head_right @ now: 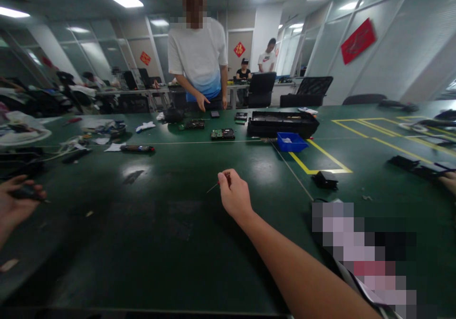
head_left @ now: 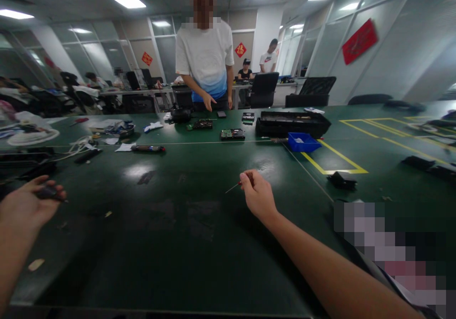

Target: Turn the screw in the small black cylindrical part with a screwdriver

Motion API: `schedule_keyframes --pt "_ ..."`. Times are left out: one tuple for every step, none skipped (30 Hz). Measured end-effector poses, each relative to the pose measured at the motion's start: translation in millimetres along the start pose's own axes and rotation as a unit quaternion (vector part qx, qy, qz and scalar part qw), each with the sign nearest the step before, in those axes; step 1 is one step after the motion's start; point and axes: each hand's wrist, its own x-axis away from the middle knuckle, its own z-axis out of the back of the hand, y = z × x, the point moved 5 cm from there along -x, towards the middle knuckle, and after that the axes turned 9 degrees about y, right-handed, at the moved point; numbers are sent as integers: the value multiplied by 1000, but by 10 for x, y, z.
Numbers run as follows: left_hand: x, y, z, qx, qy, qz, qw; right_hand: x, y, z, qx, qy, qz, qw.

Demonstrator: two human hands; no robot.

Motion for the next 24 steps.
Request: schedule_keyframes --pt "3 -53 -93 16 -25 -5 1000 0 -1 1 0 0 1 1000" --pt "41 -98 -203 34 -53 -9 998 1 -2 2 0 0 3 1000" --pt "111 -135 -322 54 -80 -9 995 0 -4 3 1 0 5 1000" --pt "208 -169 -444 71 -102 -2 992 -1 -7 6 2 2 7 1000" --pt "325 -201 -564 85 -118 10 989 -2 -10 8 3 3 9 1000" --pt "459 -232 -684 97 -132 27 986 -3 -13 11 3 3 9 1000" --pt "604 -263 -806 105 -149 47 982 -4 -17 13 3 3 8 1000" --pt "757 -291 -924 111 -167 63 978 -4 -21 14 3 1 7 1000" --pt "911 -315 -1039 111 -188 74 973 -3 -25 15 4 -1 5 1000" --pt "1065 -339 -1146 113 -208 83 968 -3 -30 18 5 -2 3 1000" --pt "1218 -364 -1249 113 -231 92 962 -1 -35 19 5 -5 1 1000" --pt "1368 -385 -1346 112 -256 98 955 1 -40 20 4 -8 -1 1000" --pt "1515 -400 -1436 113 -281 99 948 2 -46 21 2 -11 -2 1000" --pt "1659 -412 -1519 113 -304 98 941 3 -52 22 1 -13 -3 1000" --pt "1799 -420 -1594 113 -326 95 934 4 -57 24 -1 -13 -3 1000" --pt "1937 -426 -1664 112 -347 93 927 4 -62 25 -1 -14 -2 1000" --pt "2074 -430 -1728 109 -367 92 919 4 -67 28 0 -12 -1 1000" --pt "2209 -433 -1787 106 -386 90 912 4 -70 30 1 -10 1 1000" --pt "2341 -439 -1840 103 -403 90 905 4 -73 30 1 -10 2 1000" --pt "2471 -448 -1888 99 -421 90 897 4 -75 29 0 -10 4 1000" --pt "2599 -463 -1932 94 -440 89 889 4 -75 27 -1 -10 5 1000" --pt "2721 -484 -1970 87 -458 83 881 4 -74 26 -1 -10 6 1000" --pt "2838 -514 -2002 76 -479 70 872 5 -71 25 -1 -9 8 1000" --pt "2948 -553 -2030 58 -501 47 862 4 -67 25 0 -6 9 1000"
